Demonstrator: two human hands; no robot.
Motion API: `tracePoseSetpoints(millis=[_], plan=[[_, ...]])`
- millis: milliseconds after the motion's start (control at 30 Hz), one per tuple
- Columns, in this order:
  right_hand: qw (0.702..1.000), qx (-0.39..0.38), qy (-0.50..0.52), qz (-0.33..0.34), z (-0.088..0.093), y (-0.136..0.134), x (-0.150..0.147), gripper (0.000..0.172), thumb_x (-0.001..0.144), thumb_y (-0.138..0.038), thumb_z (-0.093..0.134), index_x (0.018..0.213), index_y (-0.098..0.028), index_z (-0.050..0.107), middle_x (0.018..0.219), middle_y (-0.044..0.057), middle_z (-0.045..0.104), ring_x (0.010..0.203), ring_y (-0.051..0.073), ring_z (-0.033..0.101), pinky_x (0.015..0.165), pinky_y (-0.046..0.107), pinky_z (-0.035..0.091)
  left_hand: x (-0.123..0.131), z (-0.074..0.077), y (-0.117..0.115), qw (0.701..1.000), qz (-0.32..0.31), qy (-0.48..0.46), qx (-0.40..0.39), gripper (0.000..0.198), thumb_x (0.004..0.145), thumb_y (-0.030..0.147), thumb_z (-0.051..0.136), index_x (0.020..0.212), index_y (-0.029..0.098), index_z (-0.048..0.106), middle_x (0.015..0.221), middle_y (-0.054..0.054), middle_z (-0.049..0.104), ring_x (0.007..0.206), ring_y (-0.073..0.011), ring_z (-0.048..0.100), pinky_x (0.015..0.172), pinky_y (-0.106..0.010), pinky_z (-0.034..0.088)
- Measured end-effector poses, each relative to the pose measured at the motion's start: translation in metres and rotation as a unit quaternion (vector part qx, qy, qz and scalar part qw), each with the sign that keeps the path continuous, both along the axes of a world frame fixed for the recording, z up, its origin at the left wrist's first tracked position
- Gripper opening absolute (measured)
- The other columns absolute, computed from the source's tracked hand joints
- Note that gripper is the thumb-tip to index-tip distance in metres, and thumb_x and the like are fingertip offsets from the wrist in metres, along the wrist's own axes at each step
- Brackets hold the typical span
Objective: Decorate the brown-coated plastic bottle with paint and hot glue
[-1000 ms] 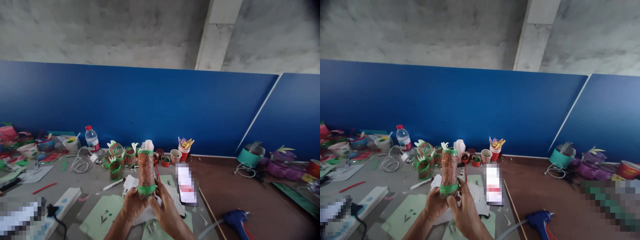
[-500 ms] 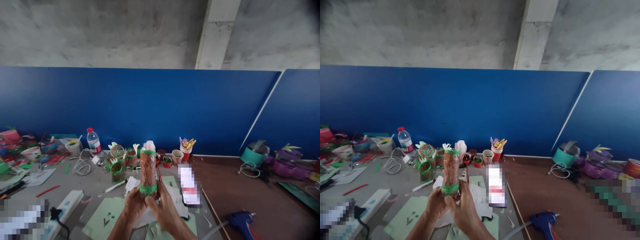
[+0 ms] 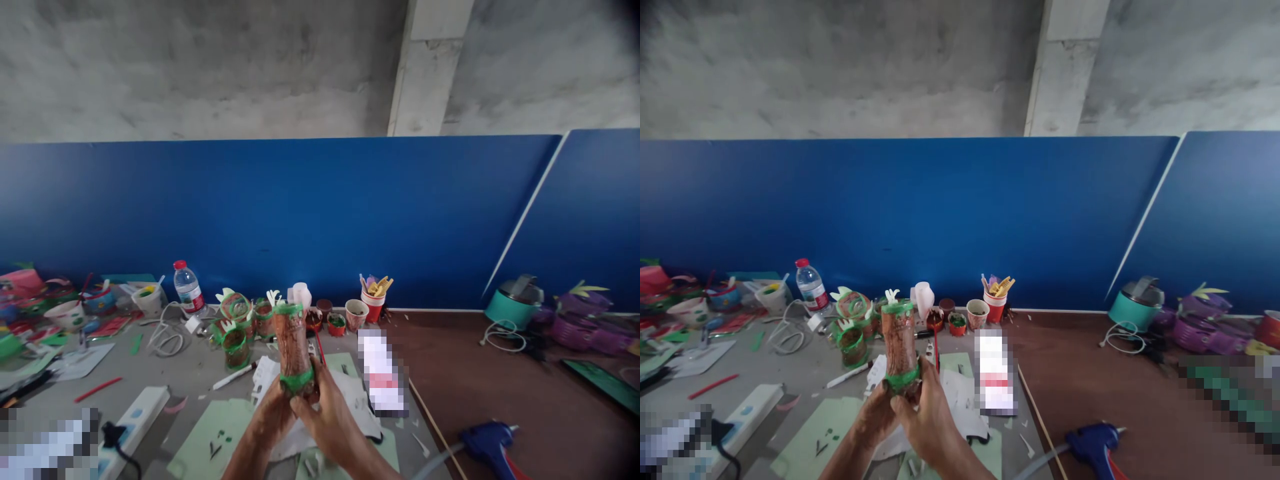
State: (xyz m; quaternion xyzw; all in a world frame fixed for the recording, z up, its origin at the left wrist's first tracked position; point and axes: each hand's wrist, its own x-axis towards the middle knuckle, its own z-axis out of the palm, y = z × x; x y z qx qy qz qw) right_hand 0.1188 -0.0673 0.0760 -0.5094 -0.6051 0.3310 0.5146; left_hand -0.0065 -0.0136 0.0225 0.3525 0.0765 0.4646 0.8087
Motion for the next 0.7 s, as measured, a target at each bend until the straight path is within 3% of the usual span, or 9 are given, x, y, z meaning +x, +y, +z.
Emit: tracePoseSetpoints(millis=[100,233,467,600,700], plan=[[0.999,0.022,-0.020,0.012,0.001,-0.004,0.003,0.067,0.072,-0.016,0.060,0.138,-0.014,0.043,0.125,0.016,0.061,0.111,0.028,0.060,0.091,0.039,0.052,0.000,-0.001,0.001,1.000,0.004,-0.007,-0.002,0.040,0.070,0.042,0.079,0.099,0.015,0.075,0.091,-0.009,0.077,0.082,-0.0218,0.069,0.081,-0.033,0.053],[0.996,0.063,-0.065,-0.017,0.008,-0.005,0.012,0.060,0.078,-0.020,0.058,0.136,-0.014,0.046,0.134,0.018,0.056,0.121,0.030,0.056,0.098,0.043,0.049,-0.002,-0.008,0.004,1.000,0.007,-0.022,-0.021,0.039,0.072,0.041,0.078,0.103,0.018,0.074,0.102,-0.009,0.076,0.089,-0.0222,0.069,0.086,-0.036,0.052],[0.975,0.171,-0.094,-0.107,0.042,0.015,0.027,0.023,0.086,-0.019,0.048,0.103,-0.018,0.064,0.097,0.010,0.070,0.090,0.023,0.067,0.079,0.035,0.055,-0.001,-0.015,0.005,0.999,-0.013,-0.022,-0.020,0.033,0.074,0.044,0.075,0.095,0.018,0.074,0.089,-0.006,0.075,0.081,-0.0196,0.067,0.087,-0.037,0.049],[0.960,0.228,-0.092,-0.133,0.057,0.026,0.035,0.019,0.089,-0.018,0.047,0.089,-0.020,0.065,0.087,0.007,0.069,0.083,0.020,0.066,0.075,0.031,0.053,0.002,-0.017,0.004,1.000,0.006,0.004,-0.029,0.036,0.069,0.043,0.079,0.095,0.018,0.073,0.096,-0.007,0.074,0.081,-0.0189,0.065,0.088,-0.039,0.049],[0.950,0.249,-0.102,-0.157,0.058,0.031,0.041,0.017,0.089,-0.021,0.049,0.088,-0.020,0.066,0.087,0.007,0.070,0.085,0.021,0.065,0.078,0.033,0.052,0.006,-0.015,0.000,0.999,0.020,0.031,-0.022,0.038,0.067,0.039,0.081,0.098,0.019,0.073,0.095,-0.006,0.073,0.077,-0.0174,0.064,0.085,-0.039,0.049]])
